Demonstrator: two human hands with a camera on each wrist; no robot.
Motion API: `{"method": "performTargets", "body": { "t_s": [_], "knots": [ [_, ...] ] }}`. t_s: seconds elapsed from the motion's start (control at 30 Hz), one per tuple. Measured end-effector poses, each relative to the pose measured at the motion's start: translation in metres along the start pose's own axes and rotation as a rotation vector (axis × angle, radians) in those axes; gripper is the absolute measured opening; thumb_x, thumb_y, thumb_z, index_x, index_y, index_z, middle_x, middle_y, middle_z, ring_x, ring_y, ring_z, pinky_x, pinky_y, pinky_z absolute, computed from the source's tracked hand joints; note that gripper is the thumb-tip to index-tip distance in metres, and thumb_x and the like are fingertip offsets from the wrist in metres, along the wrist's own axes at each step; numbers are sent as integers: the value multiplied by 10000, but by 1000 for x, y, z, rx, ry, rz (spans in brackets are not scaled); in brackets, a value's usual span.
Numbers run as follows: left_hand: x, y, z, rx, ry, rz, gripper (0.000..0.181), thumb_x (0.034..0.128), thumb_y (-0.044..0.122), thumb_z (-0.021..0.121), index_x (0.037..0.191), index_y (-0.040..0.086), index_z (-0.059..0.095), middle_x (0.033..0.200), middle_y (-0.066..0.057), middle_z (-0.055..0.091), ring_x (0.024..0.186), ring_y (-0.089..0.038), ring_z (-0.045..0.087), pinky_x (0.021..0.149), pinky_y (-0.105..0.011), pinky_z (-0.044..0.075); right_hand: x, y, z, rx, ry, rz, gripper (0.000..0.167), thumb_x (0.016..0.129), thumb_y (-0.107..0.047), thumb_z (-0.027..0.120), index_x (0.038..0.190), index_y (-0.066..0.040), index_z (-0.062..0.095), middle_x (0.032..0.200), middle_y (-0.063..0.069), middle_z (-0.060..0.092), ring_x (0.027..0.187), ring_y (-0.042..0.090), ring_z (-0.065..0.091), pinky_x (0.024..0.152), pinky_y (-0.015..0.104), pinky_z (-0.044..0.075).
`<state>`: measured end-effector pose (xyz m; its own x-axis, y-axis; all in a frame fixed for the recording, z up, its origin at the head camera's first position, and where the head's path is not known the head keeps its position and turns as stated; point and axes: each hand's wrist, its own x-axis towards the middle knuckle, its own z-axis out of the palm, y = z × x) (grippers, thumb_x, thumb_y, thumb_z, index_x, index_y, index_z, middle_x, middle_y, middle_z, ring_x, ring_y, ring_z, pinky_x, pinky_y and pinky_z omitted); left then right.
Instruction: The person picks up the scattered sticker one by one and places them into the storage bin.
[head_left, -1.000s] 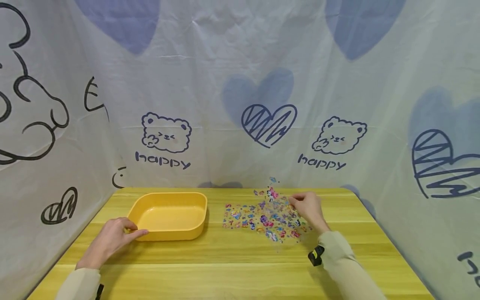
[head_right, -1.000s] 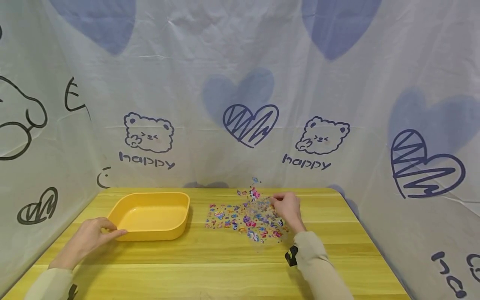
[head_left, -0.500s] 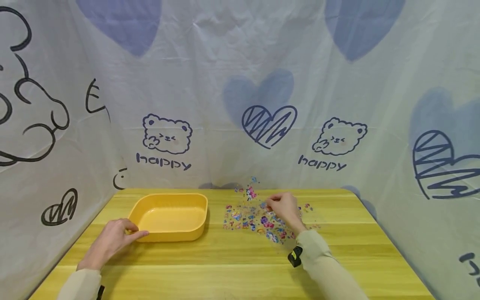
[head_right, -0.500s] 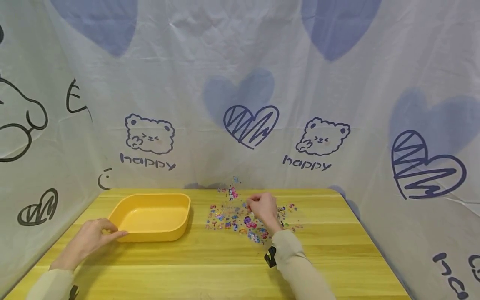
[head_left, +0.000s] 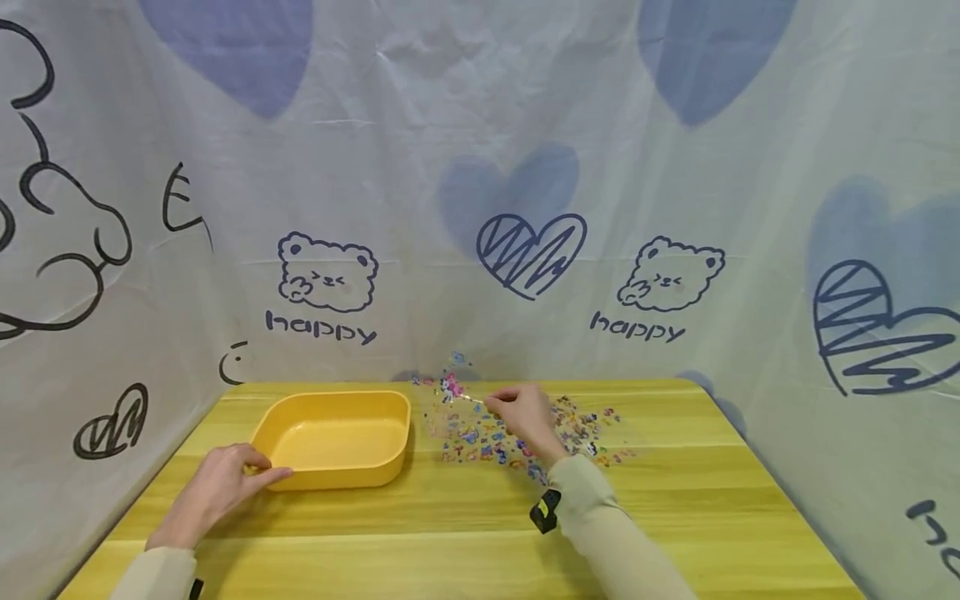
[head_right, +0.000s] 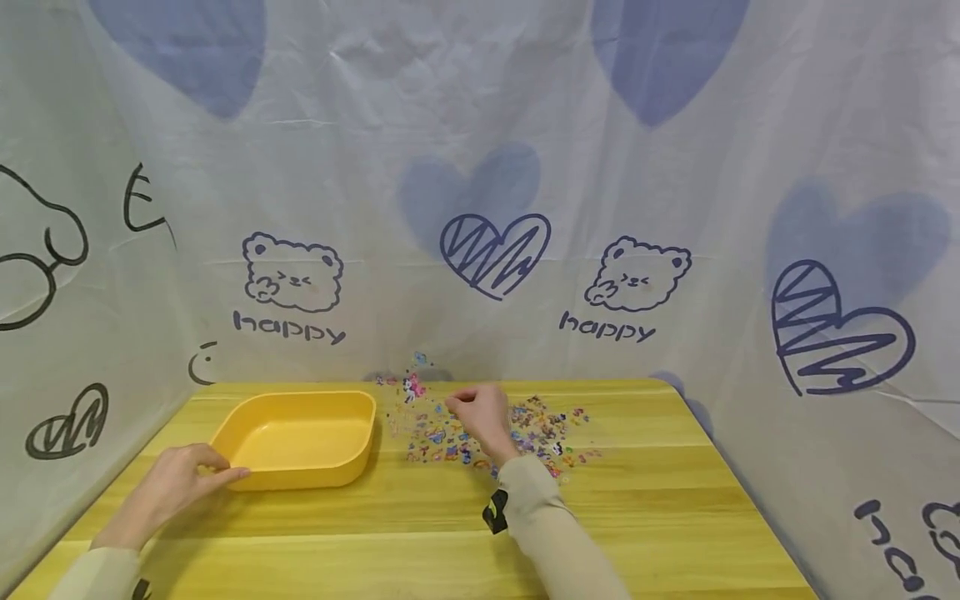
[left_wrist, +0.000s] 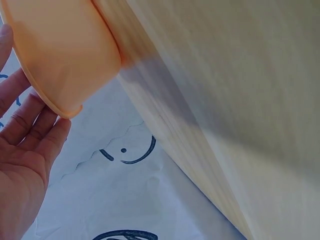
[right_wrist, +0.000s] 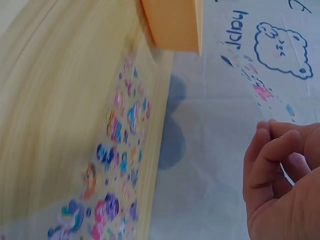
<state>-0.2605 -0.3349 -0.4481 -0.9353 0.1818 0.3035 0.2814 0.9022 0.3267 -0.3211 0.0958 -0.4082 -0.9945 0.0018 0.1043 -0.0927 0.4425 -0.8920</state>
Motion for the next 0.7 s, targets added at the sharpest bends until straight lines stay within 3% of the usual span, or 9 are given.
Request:
{"method": "performTargets", "body": {
  "t_s": [0.2,0.43,0.7],
  "knots": [
    [0,-1,-1,-3,12,11,390,821,451,762,830,61,775,841,-70,733,775,-214,641,730,-462,532,-1,-11,19,54,-43,17,99,871,-170,715,902,-98,776,802,69,731,548,113,550,510,303,476],
    [-2,-1,-2,-1,-19,-23,422,824,488,745,841,68,779,849,-58,732,782,-199,633,744,-468,528,-6,-22,41,96,-122,-16,137,909,-146,666,902,-65,777,770,106,733,524,116,564,451,242,431],
    [-1,-1,-1,3,-11,-3,406,830,469,747,849,65,779,868,-80,735,800,-238,651,755,-480,532,-8,-35,69,142,-124,16,119,888,-83,665,888,-37,775,715,67,723,568,109,628,476,254,504]
  ]
}}
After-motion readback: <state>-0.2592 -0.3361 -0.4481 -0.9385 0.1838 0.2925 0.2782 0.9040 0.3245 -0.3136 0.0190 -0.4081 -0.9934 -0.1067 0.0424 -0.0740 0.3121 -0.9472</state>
